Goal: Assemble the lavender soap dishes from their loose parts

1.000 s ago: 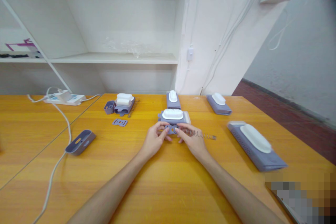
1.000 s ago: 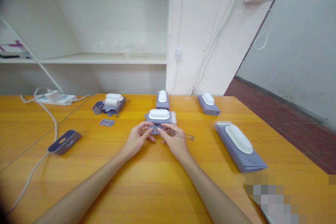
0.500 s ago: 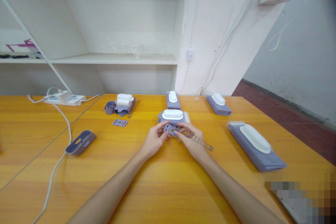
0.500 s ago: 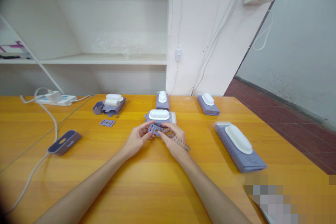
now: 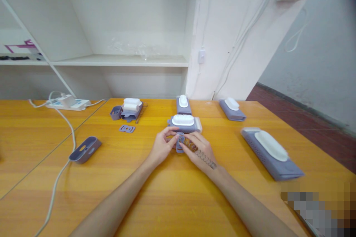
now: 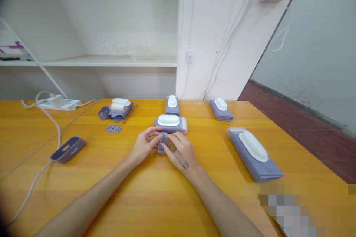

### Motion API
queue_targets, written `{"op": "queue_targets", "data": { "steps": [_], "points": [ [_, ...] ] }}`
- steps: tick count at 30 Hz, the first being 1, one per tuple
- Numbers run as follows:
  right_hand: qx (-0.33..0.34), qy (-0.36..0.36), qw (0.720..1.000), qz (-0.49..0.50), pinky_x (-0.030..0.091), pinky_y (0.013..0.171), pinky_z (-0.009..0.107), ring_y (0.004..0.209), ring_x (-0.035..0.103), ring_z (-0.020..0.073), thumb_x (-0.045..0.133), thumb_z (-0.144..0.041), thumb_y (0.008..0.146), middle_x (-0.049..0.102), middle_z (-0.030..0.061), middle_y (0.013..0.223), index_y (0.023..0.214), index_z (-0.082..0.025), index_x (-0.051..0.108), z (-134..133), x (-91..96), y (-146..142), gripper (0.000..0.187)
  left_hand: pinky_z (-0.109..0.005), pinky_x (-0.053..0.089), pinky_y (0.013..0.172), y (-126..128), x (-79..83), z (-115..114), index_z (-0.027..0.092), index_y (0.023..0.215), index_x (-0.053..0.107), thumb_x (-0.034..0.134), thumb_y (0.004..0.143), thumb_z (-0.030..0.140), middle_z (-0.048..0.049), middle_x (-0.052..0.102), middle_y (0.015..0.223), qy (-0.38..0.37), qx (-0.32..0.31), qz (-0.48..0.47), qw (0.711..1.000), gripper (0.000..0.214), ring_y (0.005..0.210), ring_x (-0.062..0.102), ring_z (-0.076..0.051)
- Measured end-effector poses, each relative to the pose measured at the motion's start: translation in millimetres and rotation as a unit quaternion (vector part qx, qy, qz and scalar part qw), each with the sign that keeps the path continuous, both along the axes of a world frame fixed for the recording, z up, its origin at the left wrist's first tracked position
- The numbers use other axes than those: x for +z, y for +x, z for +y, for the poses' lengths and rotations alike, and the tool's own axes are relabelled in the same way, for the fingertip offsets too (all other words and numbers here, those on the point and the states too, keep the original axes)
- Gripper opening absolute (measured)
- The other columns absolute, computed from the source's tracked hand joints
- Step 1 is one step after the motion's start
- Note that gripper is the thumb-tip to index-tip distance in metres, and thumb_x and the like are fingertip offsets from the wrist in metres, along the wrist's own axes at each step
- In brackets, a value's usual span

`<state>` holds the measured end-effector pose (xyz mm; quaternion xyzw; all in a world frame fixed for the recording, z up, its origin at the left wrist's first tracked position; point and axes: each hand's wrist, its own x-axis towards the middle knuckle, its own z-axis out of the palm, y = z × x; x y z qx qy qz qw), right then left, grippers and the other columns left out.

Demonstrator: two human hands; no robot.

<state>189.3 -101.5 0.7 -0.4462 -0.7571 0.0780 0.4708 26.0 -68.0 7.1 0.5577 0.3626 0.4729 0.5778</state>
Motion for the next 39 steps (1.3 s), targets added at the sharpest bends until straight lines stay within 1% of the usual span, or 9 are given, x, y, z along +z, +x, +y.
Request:
{"op": "queue_targets", "data": {
  "steps": [3,6,13,17,20,22,27,33,39],
  "points": [
    [-0.014,-0.003,1.000,0.002,0.051,0.080,0.033,0.087,0.061,0.0194,0.057,-0.024,0.084,0.062,0.0071,0.094,0.112,-0.022,0.058,0.3,0.2,0.3,0.028,-0.029,0.053,0.069,0.2,0.7,-0.3,0.014,0.108,0.056,0.071,0.071,0.033,-0.0070,0.064,0.089,-0.015,-0.035,-0.035,0.999,0.044,0.075,0.063,-0.016],
    [-0.009,-0.002,1.000,-0.002,0.050,0.080,0.032,0.087,0.060,0.0191,0.056,-0.022,0.084,0.062,0.0073,0.094,0.114,-0.022,0.056,1.2,-0.2,0.9,0.030,-0.027,0.051,0.072,-0.1,-2.3,1.4,0.013,0.109,0.056,0.072,0.069,0.030,-0.0071,0.065,0.087,-0.015,-0.043,-0.043,0.998,0.046,0.076,0.063,-0.015],
    [0.020,0.007,1.000,0.001,0.050,0.081,0.031,0.090,0.060,0.0184,0.056,-0.019,0.083,0.061,0.0075,0.098,0.116,-0.021,0.055,2.7,-1.1,1.2,0.033,-0.026,0.051,0.072,2.8,-8.2,3.5,0.014,0.107,0.055,0.072,0.069,0.028,-0.0079,0.069,0.087,-0.031,-0.014,-0.062,0.997,0.044,0.078,0.065,-0.015],
    [0.000,0.011,1.000,0.023,0.050,0.081,0.030,0.089,0.060,0.0177,0.059,-0.020,0.082,0.061,0.0062,0.097,0.114,-0.022,0.058,1.6,-0.6,0.2,0.032,-0.028,0.051,0.075,3.0,-7.8,2.6,0.015,0.105,0.053,0.070,0.071,0.030,-0.0084,0.070,0.090,-0.022,0.020,-0.061,0.998,0.041,0.082,0.066,-0.017],
    [-0.013,0.017,0.999,0.048,0.050,0.080,0.029,0.086,0.060,0.0165,0.061,-0.021,0.081,0.060,0.0051,0.096,0.111,-0.023,0.060,1.4,0.0,-0.8,0.030,-0.028,0.052,0.073,2.9,-7.6,2.8,0.015,0.102,0.053,0.070,0.072,0.031,-0.0080,0.070,0.090,-0.017,0.051,-0.057,0.997,0.038,0.081,0.067,-0.017],
    [-0.009,0.012,0.999,0.051,0.050,0.079,0.029,0.085,0.060,0.0162,0.061,-0.022,0.080,0.060,0.0047,0.094,0.109,-0.023,0.061,2.3,-0.2,-1.4,0.028,-0.026,0.052,0.070,3.0,-7.3,2.8,0.016,0.101,0.053,0.070,0.071,0.030,-0.0075,0.070,0.090,-0.009,0.055,-0.059,0.997,0.037,0.079,0.067,-0.016],
    [0.004,-0.010,0.998,0.055,0.050,0.077,0.028,0.084,0.060,0.0158,0.062,-0.023,0.079,0.060,0.0040,0.094,0.105,-0.024,0.064,5.4,-1.7,-2.1,0.026,-0.023,0.051,0.067,2.7,-4.7,1.1,0.015,0.104,0.056,0.072,0.069,0.027,-0.0066,0.068,0.089,-0.002,0.019,-0.060,0.998,0.040,0.073,0.064,-0.013],
    [-0.006,-0.033,0.996,0.082,0.050,0.079,0.028,0.085,0.061,0.0162,0.064,-0.022,0.078,0.063,0.0030,0.094,0.104,-0.024,0.064,7.5,-2.6,-0.1,0.026,-0.026,0.051,0.072,2.3,-1.2,-0.3,0.013,0.107,0.058,0.072,0.069,0.028,-0.0102,0.069,0.093,-0.020,-0.016,-0.060,0.998,0.043,0.080,0.065,-0.015],
    [-0.007,-0.033,0.995,0.093,0.050,0.077,0.028,0.083,0.062,0.0156,0.065,-0.023,0.078,0.064,0.0028,0.093,0.102,-0.023,0.064,7.4,-2.5,0.7,0.024,-0.028,0.051,0.076,1.9,-1.5,-0.6,0.015,0.108,0.058,0.073,0.069,0.027,-0.0097,0.069,0.095,-0.031,-0.024,-0.067,0.997,0.044,0.082,0.065,-0.016]
  ]
}}
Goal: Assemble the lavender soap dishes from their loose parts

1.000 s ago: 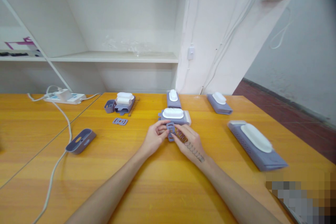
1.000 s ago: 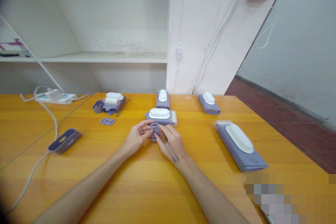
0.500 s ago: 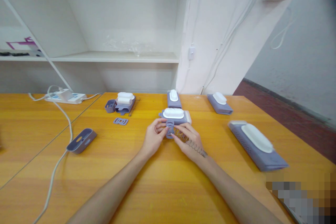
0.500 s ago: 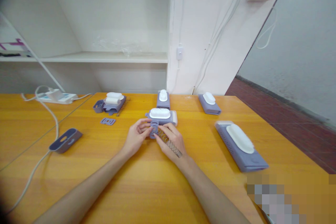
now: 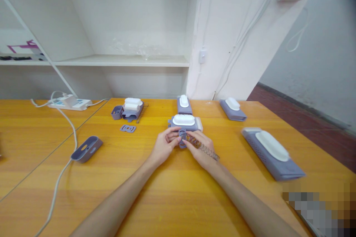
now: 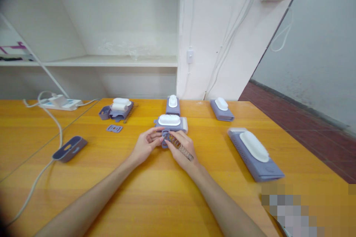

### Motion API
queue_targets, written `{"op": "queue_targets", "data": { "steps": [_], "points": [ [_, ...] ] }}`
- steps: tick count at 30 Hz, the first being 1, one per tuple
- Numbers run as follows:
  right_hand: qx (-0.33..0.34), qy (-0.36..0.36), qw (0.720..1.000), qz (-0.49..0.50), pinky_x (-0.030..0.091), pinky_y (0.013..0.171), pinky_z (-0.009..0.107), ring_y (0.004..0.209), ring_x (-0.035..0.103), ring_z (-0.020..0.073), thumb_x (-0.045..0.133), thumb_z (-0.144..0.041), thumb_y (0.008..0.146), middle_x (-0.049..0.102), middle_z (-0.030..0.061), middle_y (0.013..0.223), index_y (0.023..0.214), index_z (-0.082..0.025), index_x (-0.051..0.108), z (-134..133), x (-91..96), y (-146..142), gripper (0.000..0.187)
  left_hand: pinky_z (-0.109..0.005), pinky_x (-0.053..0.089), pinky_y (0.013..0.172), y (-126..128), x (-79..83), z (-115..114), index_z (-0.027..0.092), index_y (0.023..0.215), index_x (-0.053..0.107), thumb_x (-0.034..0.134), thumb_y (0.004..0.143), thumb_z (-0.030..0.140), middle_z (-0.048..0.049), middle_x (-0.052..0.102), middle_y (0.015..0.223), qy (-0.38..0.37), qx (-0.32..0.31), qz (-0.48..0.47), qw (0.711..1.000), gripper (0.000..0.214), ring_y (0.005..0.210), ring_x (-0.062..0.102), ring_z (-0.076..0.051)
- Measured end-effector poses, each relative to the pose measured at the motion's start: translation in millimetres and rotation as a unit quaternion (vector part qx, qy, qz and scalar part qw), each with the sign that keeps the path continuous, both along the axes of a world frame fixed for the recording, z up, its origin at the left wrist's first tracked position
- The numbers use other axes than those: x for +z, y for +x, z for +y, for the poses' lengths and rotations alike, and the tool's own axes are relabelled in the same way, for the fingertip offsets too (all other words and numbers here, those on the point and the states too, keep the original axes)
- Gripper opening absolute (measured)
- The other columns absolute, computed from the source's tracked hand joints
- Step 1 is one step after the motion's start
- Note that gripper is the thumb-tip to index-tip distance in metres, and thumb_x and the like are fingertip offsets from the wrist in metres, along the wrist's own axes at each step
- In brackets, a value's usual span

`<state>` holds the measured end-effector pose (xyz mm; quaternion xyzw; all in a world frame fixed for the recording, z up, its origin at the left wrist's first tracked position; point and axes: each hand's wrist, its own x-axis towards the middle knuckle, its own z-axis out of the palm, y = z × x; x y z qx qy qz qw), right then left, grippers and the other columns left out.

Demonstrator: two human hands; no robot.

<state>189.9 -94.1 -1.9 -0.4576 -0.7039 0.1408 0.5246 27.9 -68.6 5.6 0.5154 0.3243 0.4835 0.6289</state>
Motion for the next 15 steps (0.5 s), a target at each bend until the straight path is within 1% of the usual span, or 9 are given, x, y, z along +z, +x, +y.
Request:
{"op": "queue_targets", "data": {
  "steps": [7,13,15],
  "points": [
    [0.001,-0.003,1.000,-0.002,0.051,0.075,0.029,0.080,0.061,0.0160,0.064,-0.025,0.079,0.064,0.0032,0.089,0.099,-0.023,0.065,-1.0,0.4,-1.7,0.020,-0.025,0.050,0.073,-1.0,-0.9,0.0,0.015,0.105,0.059,0.074,0.068,0.025,-0.0070,0.069,0.089,-0.003,0.002,0.007,1.000,0.041,0.079,0.065,-0.015],
    [0.038,-0.014,0.999,-0.031,0.051,0.077,0.029,0.084,0.060,0.0161,0.062,-0.020,0.079,0.060,0.0041,0.094,0.110,-0.024,0.061,-1.9,-0.1,-1.0,0.031,-0.025,0.051,0.069,-0.8,-3.3,2.6,0.013,0.104,0.058,0.073,0.068,0.027,-0.0086,0.069,0.087,0.004,0.017,0.014,1.000,0.042,0.075,0.065,-0.015],
    [0.051,-0.017,0.998,-0.037,0.051,0.077,0.029,0.085,0.060,0.0159,0.060,-0.019,0.079,0.059,0.0041,0.095,0.110,-0.024,0.061,-1.7,-0.5,-0.6,0.031,-0.025,0.051,0.069,-0.5,-3.5,3.1,0.013,0.104,0.057,0.073,0.068,0.027,-0.0085,0.069,0.086,0.004,0.023,0.014,1.000,0.042,0.074,0.064,-0.014]
  ]
}}
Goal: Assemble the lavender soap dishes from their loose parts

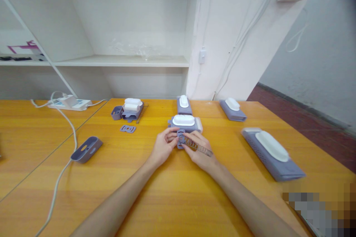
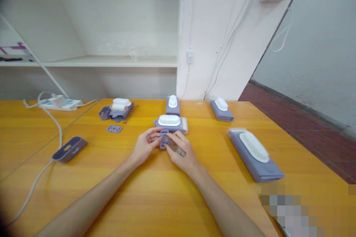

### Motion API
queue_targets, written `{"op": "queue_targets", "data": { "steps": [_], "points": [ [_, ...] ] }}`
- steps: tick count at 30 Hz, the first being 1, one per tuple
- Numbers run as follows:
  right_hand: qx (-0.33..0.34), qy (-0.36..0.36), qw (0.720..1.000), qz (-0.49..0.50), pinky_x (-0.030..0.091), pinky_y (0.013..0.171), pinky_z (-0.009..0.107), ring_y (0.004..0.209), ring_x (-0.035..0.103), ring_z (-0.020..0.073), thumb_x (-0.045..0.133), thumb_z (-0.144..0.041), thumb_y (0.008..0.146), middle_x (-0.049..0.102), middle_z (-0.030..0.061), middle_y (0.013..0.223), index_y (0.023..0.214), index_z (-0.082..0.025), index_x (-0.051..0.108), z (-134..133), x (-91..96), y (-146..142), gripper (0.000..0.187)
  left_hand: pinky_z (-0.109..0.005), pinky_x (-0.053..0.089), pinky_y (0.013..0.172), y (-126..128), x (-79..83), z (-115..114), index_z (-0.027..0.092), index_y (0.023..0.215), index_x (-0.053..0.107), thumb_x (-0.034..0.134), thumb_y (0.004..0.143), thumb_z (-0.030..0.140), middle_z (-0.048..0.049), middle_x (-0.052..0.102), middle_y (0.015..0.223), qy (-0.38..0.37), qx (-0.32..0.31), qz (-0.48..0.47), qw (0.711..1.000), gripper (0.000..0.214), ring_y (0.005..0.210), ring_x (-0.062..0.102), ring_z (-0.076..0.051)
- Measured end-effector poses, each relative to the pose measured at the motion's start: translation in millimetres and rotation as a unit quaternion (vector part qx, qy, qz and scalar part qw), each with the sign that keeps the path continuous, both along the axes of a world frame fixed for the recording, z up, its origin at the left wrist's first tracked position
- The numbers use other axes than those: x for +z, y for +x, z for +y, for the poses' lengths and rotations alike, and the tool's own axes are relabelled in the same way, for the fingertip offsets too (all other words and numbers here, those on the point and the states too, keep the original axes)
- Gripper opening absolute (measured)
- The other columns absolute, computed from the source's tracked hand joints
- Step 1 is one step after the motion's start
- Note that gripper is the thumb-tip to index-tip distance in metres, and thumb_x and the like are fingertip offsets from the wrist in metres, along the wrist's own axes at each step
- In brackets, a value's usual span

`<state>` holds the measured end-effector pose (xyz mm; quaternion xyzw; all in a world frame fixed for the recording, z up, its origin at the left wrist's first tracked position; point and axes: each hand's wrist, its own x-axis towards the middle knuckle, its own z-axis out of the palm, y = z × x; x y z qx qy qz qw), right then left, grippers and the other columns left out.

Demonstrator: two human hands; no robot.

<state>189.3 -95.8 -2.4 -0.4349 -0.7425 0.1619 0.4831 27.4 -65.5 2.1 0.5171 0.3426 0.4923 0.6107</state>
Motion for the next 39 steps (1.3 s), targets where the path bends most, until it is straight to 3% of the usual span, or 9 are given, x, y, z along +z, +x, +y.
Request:
{"op": "queue_targets", "data": {
  "steps": [11,19,26,29,33,39],
  "points": [
    [-0.049,-0.006,0.999,-0.004,0.052,0.073,0.030,0.079,0.061,0.0167,0.065,-0.027,0.078,0.062,0.0021,0.086,0.098,-0.023,0.064,1.0,-1.0,0.7,0.021,-0.028,0.052,0.070,-2.2,8.0,-4.7,0.017,0.112,0.056,0.073,0.068,0.028,-0.0088,0.066,0.097,-0.024,-0.065,-0.019,0.997,0.049,0.081,0.063,-0.016],
    [-0.057,-0.005,0.998,0.003,0.050,0.073,0.031,0.080,0.060,0.0174,0.067,-0.030,0.076,0.063,0.0025,0.087,0.097,-0.023,0.063,1.6,-3.9,2.2,0.023,-0.024,0.050,0.064,-0.5,8.3,-5.4,0.017,0.111,0.058,0.074,0.067,0.029,-0.0066,0.065,0.089,-0.032,-0.044,0.001,0.999,0.048,0.075,0.062,-0.014],
    [-0.086,-0.043,0.995,-0.021,0.049,0.069,0.031,0.077,0.061,0.0182,0.069,-0.035,0.074,0.065,0.0024,0.082,0.083,-0.021,0.062,1.1,-0.7,1.8,0.018,-0.027,0.053,0.064,-0.2,6.5,-5.4,0.016,0.106,0.058,0.072,0.068,0.032,-0.0065,0.065,0.088,-0.031,-0.048,0.010,0.998,0.044,0.071,0.063,-0.014],
    [-0.083,-0.034,0.995,-0.032,0.050,0.068,0.031,0.075,0.061,0.0184,0.070,-0.036,0.073,0.065,0.0029,0.083,0.091,-0.021,0.062,-0.9,0.7,1.9,0.024,-0.027,0.054,0.063,-0.5,4.0,-3.7,0.015,0.107,0.057,0.072,0.069,0.032,-0.0065,0.065,0.087,-0.030,-0.039,0.014,0.999,0.044,0.072,0.063,-0.014],
    [-0.034,-0.003,0.998,-0.059,0.050,0.080,0.034,0.089,0.061,0.0197,0.062,-0.025,0.079,0.064,0.0057,0.098,0.114,-0.023,0.057,-3.2,3.7,1.2,0.036,-0.027,0.054,0.064,-1.1,1.8,-2.0,0.015,0.107,0.057,0.073,0.068,0.032,-0.0062,0.065,0.086,-0.033,-0.029,0.003,0.999,0.046,0.075,0.063,-0.015],
    [-0.045,-0.004,0.998,-0.044,0.051,0.081,0.035,0.090,0.063,0.0210,0.061,-0.023,0.081,0.067,0.0057,0.096,0.105,-0.023,0.063,0.7,-0.9,1.5,0.024,-0.031,0.054,0.068,-2.4,7.3,-4.2,0.015,0.111,0.056,0.073,0.068,0.033,-0.0089,0.066,0.094,-0.036,-0.062,0.004,0.997,0.049,0.078,0.064,-0.017]
  ]
}}
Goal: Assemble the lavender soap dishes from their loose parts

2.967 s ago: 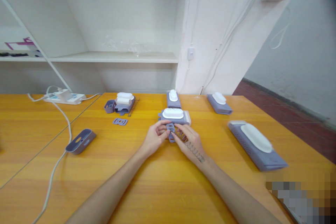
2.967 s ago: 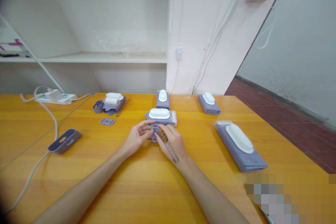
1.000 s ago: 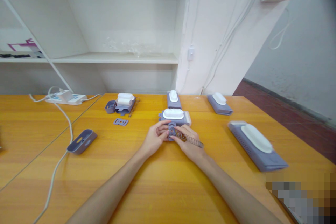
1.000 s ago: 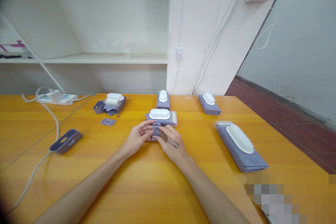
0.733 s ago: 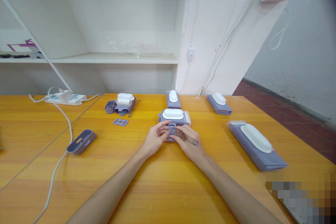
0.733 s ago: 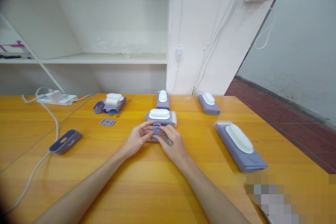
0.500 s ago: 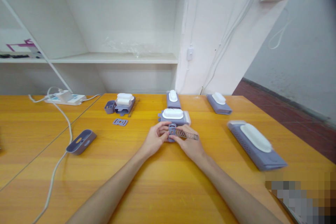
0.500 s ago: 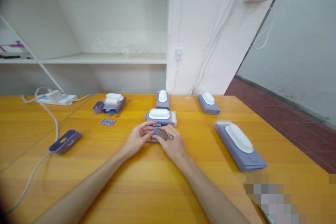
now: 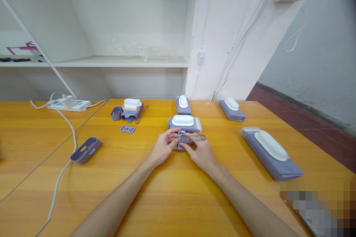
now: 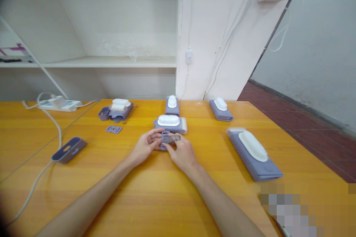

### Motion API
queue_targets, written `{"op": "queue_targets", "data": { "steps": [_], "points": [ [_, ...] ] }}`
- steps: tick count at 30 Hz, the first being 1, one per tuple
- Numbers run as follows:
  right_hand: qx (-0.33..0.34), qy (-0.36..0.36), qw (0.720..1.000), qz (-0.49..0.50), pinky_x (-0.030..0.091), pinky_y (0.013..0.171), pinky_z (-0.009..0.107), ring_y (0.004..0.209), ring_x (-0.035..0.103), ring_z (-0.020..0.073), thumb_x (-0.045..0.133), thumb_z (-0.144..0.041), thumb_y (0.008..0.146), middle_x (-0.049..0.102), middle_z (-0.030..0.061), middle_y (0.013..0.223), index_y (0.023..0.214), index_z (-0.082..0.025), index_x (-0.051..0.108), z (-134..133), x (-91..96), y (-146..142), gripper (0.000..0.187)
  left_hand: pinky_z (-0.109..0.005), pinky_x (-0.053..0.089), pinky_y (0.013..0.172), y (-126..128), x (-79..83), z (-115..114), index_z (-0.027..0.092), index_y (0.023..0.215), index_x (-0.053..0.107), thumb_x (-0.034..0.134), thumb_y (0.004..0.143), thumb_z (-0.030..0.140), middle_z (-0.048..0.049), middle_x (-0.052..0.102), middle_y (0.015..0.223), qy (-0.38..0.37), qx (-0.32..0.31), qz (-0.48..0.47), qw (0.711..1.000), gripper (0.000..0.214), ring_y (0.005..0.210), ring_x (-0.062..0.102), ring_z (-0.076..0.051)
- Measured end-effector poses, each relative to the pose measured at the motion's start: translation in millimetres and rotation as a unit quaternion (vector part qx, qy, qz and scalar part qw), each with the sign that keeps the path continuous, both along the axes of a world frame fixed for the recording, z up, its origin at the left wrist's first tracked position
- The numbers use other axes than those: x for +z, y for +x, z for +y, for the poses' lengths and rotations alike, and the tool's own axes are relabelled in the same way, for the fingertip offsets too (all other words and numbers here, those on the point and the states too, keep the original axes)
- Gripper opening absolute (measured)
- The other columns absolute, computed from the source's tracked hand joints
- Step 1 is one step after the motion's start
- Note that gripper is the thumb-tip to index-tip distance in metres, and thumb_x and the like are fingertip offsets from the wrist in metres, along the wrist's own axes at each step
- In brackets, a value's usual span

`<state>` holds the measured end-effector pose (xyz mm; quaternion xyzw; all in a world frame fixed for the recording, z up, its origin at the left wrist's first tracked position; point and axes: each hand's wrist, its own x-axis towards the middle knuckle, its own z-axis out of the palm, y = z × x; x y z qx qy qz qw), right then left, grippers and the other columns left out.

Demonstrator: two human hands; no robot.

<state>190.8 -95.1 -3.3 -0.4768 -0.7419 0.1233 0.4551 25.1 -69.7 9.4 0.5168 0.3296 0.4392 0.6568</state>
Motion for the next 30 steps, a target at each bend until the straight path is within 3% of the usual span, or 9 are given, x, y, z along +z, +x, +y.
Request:
{"op": "queue_targets", "data": {
  "steps": [7,11,14,18,24,30],
  "points": [
    [-0.012,-0.007,1.000,0.017,0.053,0.075,0.033,0.082,0.065,0.0202,0.067,-0.026,0.076,0.069,0.0056,0.091,0.096,-0.021,0.065,1,-0.7,-1,0.020,-0.029,0.054,0.066,-1,1.9,-1,0.014,0.110,0.054,0.072,0.069,0.032,-0.0100,0.065,0.095,-0.002,-0.006,0.018,1.000,0.048,0.076,0.065,-0.016],
    [0.015,-0.052,0.995,0.081,0.053,0.067,0.030,0.075,0.064,0.0183,0.066,-0.026,0.076,0.068,0.0051,0.086,0.105,-0.020,0.062,-1,4.5,-1,0.030,-0.030,0.055,0.066,-1,0.7,1,0.013,0.109,0.053,0.075,0.066,0.031,-0.0094,0.066,0.094,-0.024,0.019,-0.003,1.000,0.052,0.076,0.065,-0.017],
    [0.039,-0.114,0.976,0.181,0.053,0.064,0.030,0.070,0.064,0.0173,0.060,-0.029,0.079,0.068,0.0047,0.081,0.109,-0.018,0.060,4,2.5,2,0.032,-0.033,0.056,0.069,-2,2.2,2,0.013,0.110,0.053,0.076,0.064,0.030,-0.0099,0.066,0.096,-0.039,0.036,-0.025,0.998,0.054,0.078,0.066,-0.018],
    [0.042,-0.181,0.946,0.267,0.052,0.061,0.031,0.064,0.063,0.0168,0.063,-0.033,0.075,0.067,0.0041,0.072,0.096,-0.016,0.064,12,-1.4,6,0.027,-0.036,0.056,0.071,-3,2.1,2,0.013,0.111,0.052,0.076,0.064,0.031,-0.0110,0.066,0.097,-0.046,0.036,-0.027,0.998,0.055,0.081,0.066,-0.021],
    [0.068,-0.246,0.915,0.314,0.051,0.061,0.028,0.062,0.063,0.0151,0.071,-0.034,0.068,0.068,0.0029,0.069,0.086,-0.015,0.065,12,6.0,4,0.027,-0.038,0.056,0.071,-3,-0.2,2,0.013,0.111,0.052,0.076,0.065,0.032,-0.0113,0.066,0.099,-0.039,0.020,-0.016,0.999,0.055,0.082,0.067,-0.022],
    [0.078,-0.258,0.912,0.308,0.049,0.062,0.027,0.060,0.061,0.0131,0.071,-0.031,0.068,0.067,0.0014,0.067,0.089,-0.015,0.063,13,5.5,7,0.028,-0.039,0.056,0.073,-1,5.9,-1,0.013,0.112,0.051,0.076,0.064,0.030,-0.0113,0.067,0.097,-0.048,0.025,-0.004,0.999,0.056,0.083,0.067,-0.023]
  ]
}}
